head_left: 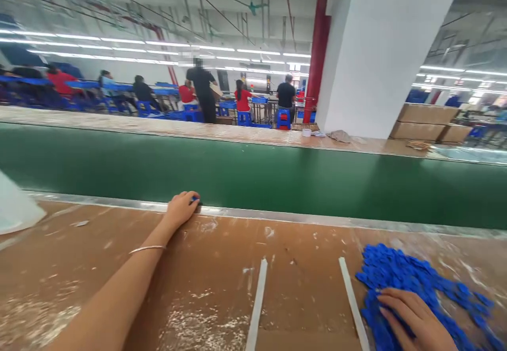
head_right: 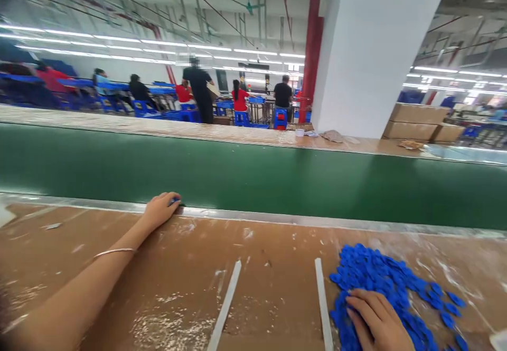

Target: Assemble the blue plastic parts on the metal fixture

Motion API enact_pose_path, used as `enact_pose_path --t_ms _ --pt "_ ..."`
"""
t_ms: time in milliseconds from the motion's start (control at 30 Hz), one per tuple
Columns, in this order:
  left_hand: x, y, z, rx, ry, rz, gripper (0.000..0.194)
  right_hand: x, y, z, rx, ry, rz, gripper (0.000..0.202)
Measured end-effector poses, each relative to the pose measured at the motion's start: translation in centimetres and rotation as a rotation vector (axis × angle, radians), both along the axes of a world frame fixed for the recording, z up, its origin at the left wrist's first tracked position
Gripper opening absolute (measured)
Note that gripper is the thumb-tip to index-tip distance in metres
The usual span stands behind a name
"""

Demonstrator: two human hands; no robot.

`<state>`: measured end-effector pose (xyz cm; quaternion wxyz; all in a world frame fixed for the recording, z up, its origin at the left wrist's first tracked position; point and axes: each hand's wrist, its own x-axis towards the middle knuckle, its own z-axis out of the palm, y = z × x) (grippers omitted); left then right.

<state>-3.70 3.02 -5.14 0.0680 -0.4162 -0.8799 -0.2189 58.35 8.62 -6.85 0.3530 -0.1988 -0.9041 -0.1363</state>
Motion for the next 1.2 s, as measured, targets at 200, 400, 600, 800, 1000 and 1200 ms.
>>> enact_pose_path --t_ms 200,400,600,800,1000,1200 --pt "6.7 -2.2 -1.7 0.136 -0.083 -0.293 0.031 -1.0 -2.0 0.1 -0.337 -0.112 0.037 0.022" --pt "17.6 -7.5 -3.3 0.229 -0.266 -0.673 0.026 -1.8 -2.6 -0.4 -0.445 -0.300 0.079 0.034" --pt "25.5 -11.6 -1.4 0.218 -0.468 -0.870 0.029 -2.5 -2.8 -0.1 -0.415 -0.284 0.021 0.028" --pt "28.1 -13.3 0.3 0.204 -1.168 -0.813 0.023 -1.5 -3.7 -0.7 -0.186 -0.304 -0.013 0.030" --pt "28.5 -13.4 0.8 0.350 -1.595 -0.786 0.031 -1.3 -4.5 0.4 0.018 -0.360 0.003 0.034" --pt "30.0 -14.1 0.5 0.281 -1.910 -0.740 0.039 -1.0 -4.0 -0.2 -0.123 -0.394 -0.024 0.030"
